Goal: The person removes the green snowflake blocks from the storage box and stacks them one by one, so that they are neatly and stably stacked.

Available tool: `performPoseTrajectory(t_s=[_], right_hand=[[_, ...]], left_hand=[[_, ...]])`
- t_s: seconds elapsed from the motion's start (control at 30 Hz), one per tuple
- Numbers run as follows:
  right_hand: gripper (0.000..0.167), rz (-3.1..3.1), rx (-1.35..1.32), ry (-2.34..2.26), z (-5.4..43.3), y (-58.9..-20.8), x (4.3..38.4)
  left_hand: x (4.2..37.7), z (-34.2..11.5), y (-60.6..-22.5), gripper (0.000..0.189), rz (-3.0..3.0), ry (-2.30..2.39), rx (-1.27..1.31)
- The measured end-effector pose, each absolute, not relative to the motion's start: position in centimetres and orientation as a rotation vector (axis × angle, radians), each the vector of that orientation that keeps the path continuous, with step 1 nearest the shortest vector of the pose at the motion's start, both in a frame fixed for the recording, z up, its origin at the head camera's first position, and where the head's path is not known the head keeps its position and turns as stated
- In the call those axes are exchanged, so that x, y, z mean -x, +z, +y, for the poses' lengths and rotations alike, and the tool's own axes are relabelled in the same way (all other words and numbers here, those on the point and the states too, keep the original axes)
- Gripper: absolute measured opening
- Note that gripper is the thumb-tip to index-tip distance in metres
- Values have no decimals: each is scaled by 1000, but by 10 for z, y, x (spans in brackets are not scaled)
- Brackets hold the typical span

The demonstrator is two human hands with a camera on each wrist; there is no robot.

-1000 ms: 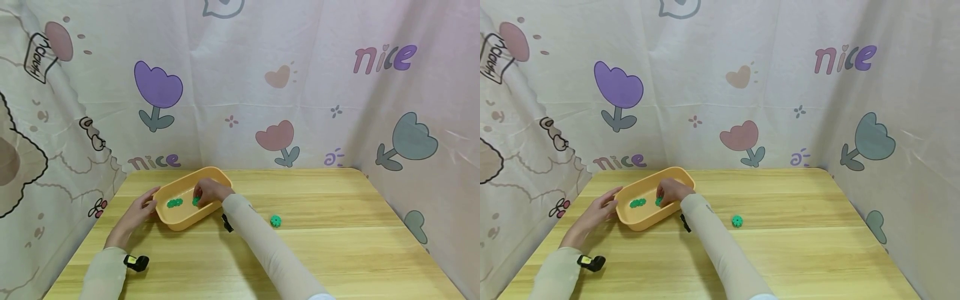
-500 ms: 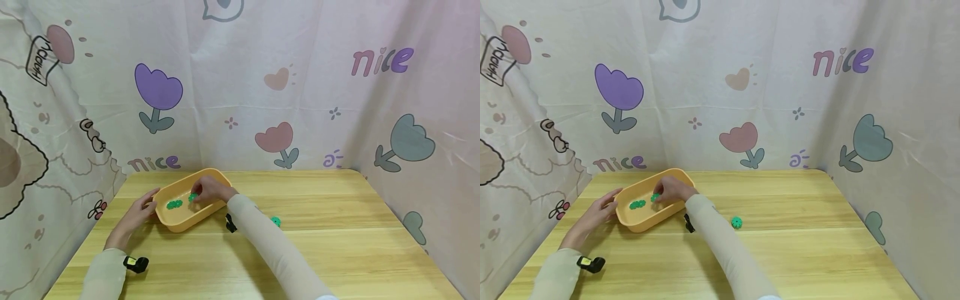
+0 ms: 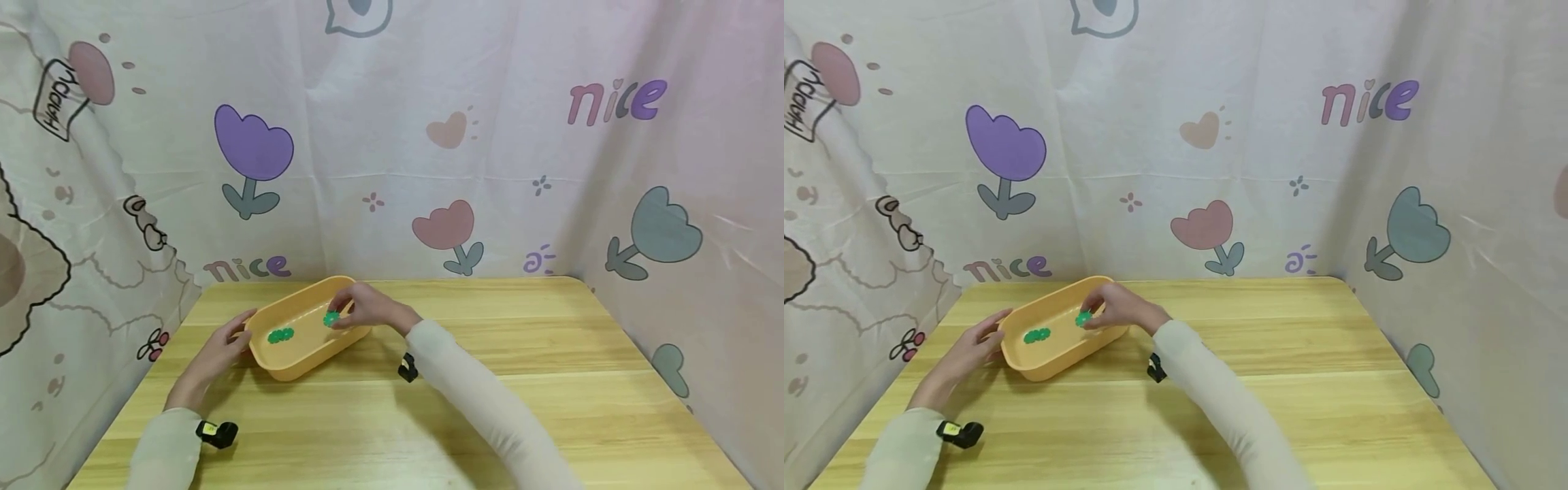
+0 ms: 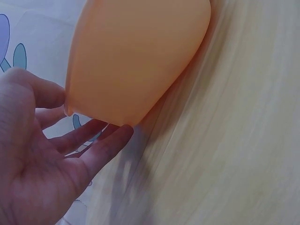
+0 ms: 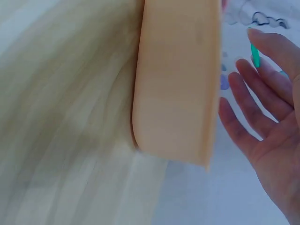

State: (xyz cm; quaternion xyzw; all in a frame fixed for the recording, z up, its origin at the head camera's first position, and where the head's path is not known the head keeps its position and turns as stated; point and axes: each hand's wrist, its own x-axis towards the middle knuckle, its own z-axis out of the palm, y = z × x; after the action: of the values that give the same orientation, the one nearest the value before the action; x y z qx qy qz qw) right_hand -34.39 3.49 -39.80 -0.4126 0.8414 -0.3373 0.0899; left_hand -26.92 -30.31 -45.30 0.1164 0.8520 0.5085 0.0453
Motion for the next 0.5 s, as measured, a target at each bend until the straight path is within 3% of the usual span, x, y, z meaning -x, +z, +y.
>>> performPoseTrajectory(t_s=[0.5], right_hand=[[27, 2574, 1235, -980, 109, -392, 307]], left_hand=[[270, -304, -453, 60, 2610, 1516, -320]])
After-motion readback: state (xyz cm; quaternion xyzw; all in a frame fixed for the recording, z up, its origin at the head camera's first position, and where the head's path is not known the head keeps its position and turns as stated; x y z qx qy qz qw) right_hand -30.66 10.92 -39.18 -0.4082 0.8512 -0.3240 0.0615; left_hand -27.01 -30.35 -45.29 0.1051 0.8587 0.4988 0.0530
